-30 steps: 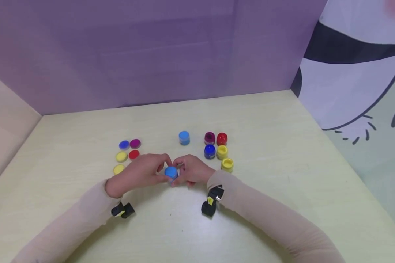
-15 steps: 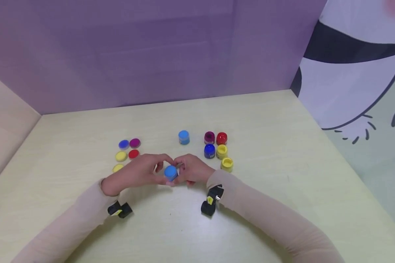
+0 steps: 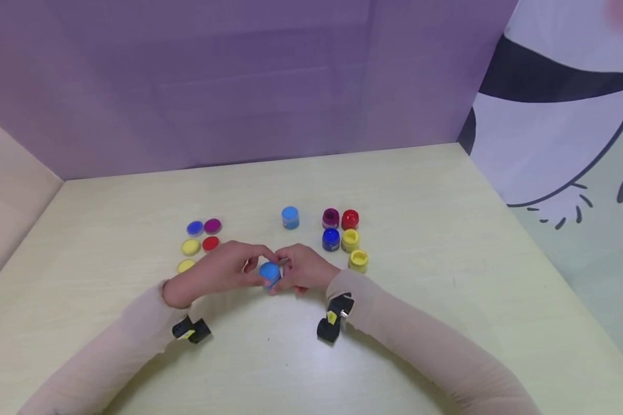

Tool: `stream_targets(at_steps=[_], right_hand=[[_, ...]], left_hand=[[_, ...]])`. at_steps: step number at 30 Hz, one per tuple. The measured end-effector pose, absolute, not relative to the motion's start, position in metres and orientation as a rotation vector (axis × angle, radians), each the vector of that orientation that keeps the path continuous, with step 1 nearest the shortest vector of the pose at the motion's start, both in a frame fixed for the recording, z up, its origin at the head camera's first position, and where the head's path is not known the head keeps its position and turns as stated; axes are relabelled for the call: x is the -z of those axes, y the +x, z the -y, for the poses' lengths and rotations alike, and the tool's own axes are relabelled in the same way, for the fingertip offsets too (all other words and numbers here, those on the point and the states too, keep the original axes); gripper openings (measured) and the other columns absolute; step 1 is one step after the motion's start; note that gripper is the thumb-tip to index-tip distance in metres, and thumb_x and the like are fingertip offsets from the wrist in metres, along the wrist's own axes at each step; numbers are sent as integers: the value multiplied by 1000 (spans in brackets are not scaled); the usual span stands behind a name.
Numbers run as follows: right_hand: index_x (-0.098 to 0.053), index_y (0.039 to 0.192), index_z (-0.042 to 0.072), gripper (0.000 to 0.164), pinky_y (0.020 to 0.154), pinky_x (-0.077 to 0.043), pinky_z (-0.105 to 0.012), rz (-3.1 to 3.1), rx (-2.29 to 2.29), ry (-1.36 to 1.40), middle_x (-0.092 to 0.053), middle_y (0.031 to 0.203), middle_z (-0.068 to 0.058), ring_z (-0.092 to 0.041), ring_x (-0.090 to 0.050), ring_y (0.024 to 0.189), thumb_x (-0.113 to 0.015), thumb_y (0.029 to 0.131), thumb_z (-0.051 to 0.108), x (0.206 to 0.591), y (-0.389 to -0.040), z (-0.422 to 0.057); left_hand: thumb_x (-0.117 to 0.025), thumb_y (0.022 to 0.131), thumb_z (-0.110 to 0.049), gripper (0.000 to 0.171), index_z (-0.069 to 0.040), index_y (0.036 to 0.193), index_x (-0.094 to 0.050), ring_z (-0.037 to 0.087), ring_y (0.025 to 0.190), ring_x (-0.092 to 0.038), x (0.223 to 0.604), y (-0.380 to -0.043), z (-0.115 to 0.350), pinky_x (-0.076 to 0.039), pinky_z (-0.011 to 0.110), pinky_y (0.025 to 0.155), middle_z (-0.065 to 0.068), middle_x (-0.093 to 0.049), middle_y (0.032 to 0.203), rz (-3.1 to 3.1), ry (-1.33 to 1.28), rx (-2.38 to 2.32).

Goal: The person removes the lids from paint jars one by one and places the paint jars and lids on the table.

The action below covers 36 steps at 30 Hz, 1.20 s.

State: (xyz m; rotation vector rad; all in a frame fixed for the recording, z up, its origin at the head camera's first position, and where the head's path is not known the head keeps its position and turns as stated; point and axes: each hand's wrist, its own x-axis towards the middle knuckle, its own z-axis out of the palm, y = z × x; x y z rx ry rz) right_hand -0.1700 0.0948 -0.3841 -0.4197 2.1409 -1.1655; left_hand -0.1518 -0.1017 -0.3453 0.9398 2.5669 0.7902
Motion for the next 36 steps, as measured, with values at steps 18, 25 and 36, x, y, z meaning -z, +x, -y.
stream_targets(at_steps=[18,25,36], right_hand=[[-66,107,22,33,44,-37,-21,-2141,1181,-426,-50,61,1,-13,-43,43,-78,76,17,384,-169,-96],[-64,110,22,40,46,-39,-22,-2156,1172,-412,-53,65,-1,-14,-44,44,-81,73,19,384,-169,-95],[-64,97,19,28,45,-37,-21,-2160,1156,-424,-51,61,1,-13,-43,43,-80,74,20,386,-169,-94]], left_hand=[[-77,78,-34,43,-16,114,-62,11,60,-47,345,-150,94,-39,23,56,-5,-48,62,-2630,786,-688],[-73,82,-21,50,-21,130,-57,12,70,-47,351,-166,113,-41,23,64,-6,-46,71,-2352,1001,-854],[-75,81,-26,32,-17,110,-66,9,54,-38,352,-167,106,-32,21,53,-6,-38,58,-2511,973,-800]])
